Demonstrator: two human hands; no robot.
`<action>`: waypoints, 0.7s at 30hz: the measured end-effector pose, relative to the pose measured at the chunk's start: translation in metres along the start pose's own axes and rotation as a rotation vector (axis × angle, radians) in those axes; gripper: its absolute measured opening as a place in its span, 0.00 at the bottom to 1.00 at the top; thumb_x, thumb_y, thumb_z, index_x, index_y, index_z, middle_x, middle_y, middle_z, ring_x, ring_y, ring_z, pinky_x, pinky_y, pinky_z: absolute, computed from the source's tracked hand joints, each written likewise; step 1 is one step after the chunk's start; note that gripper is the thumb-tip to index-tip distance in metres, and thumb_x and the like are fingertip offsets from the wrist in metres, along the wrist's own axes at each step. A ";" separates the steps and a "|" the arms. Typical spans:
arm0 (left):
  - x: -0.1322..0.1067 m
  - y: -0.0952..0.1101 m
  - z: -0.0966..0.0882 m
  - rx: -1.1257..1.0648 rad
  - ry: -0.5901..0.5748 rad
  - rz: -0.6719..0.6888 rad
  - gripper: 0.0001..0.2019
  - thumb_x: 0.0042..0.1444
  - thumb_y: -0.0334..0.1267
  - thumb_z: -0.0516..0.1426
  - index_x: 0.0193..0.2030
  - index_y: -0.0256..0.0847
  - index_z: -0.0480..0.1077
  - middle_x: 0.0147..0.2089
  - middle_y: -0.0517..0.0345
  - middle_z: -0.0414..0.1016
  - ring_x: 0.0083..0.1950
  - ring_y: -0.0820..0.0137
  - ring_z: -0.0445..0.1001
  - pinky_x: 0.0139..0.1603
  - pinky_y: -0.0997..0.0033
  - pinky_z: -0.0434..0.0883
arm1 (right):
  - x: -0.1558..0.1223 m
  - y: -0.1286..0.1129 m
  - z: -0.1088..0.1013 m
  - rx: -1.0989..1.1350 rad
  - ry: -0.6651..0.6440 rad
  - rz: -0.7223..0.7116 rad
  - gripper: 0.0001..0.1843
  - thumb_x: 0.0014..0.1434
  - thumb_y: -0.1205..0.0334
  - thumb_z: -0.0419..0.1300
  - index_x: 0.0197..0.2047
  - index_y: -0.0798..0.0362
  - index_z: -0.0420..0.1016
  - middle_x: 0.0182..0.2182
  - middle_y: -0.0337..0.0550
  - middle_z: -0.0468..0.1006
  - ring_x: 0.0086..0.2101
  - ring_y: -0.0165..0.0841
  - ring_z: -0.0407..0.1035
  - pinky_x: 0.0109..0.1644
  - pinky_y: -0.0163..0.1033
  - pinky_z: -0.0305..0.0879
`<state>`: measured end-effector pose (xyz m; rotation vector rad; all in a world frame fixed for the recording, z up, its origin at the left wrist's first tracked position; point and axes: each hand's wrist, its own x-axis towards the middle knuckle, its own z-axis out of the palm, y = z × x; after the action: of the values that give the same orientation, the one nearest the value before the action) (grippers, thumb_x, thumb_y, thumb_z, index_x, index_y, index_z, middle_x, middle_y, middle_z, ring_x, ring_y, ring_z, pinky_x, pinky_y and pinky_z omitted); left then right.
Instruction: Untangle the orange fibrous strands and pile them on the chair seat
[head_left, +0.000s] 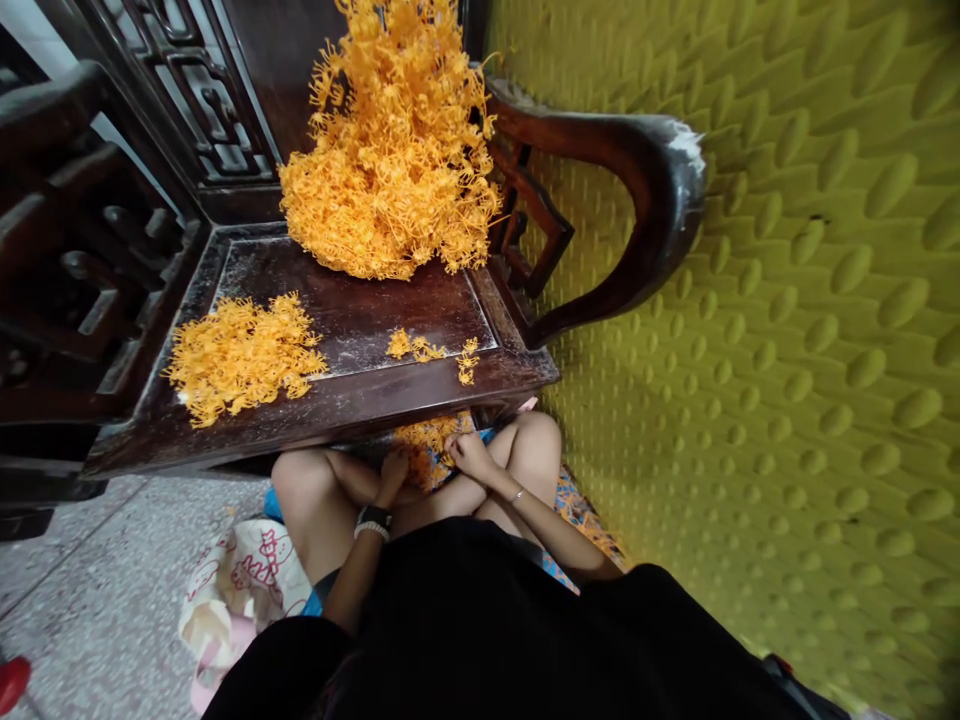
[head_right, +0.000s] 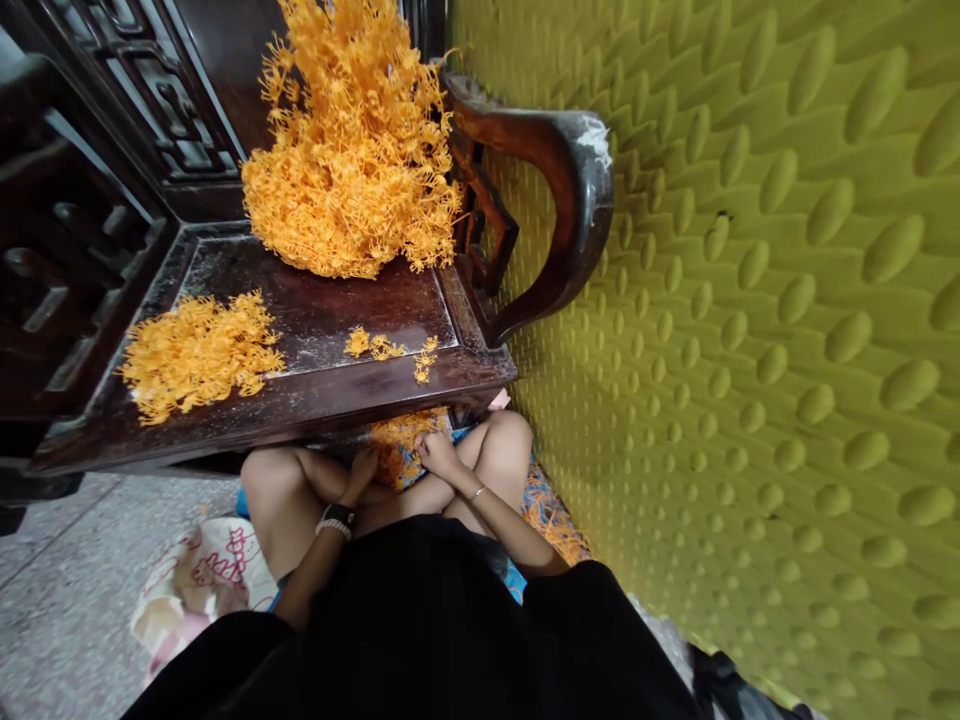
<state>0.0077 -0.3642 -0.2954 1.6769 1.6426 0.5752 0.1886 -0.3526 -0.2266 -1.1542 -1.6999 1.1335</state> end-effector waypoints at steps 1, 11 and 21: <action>0.000 0.002 -0.003 -0.002 -0.020 -0.025 0.13 0.63 0.42 0.54 0.51 0.40 0.70 0.53 0.50 0.72 0.47 0.66 0.73 0.47 0.60 0.74 | -0.001 -0.010 -0.006 0.001 -0.020 0.012 0.13 0.55 0.64 0.57 0.20 0.54 0.65 0.12 0.29 0.59 0.16 0.22 0.51 0.23 0.30 0.48; -0.006 0.018 -0.006 -0.047 -0.254 -0.077 0.07 0.57 0.41 0.58 0.35 0.40 0.70 0.29 0.58 0.74 0.33 0.67 0.73 0.37 0.69 0.66 | 0.051 -0.139 -0.082 -0.289 0.656 -0.083 0.12 0.63 0.55 0.52 0.40 0.54 0.70 0.20 0.32 0.60 0.20 0.25 0.54 0.27 0.31 0.50; -0.026 0.029 -0.048 -0.337 -0.055 -0.001 0.14 0.60 0.47 0.50 0.37 0.40 0.70 0.36 0.51 0.75 0.40 0.62 0.73 0.45 0.63 0.66 | 0.085 -0.116 -0.097 -0.885 0.554 0.117 0.24 0.65 0.48 0.49 0.30 0.53 0.78 0.22 0.45 0.77 0.24 0.31 0.67 0.30 0.35 0.48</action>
<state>-0.0107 -0.3799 -0.2389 1.4313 1.4166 0.7531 0.2236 -0.2707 -0.0780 -1.8919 -1.6992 0.0128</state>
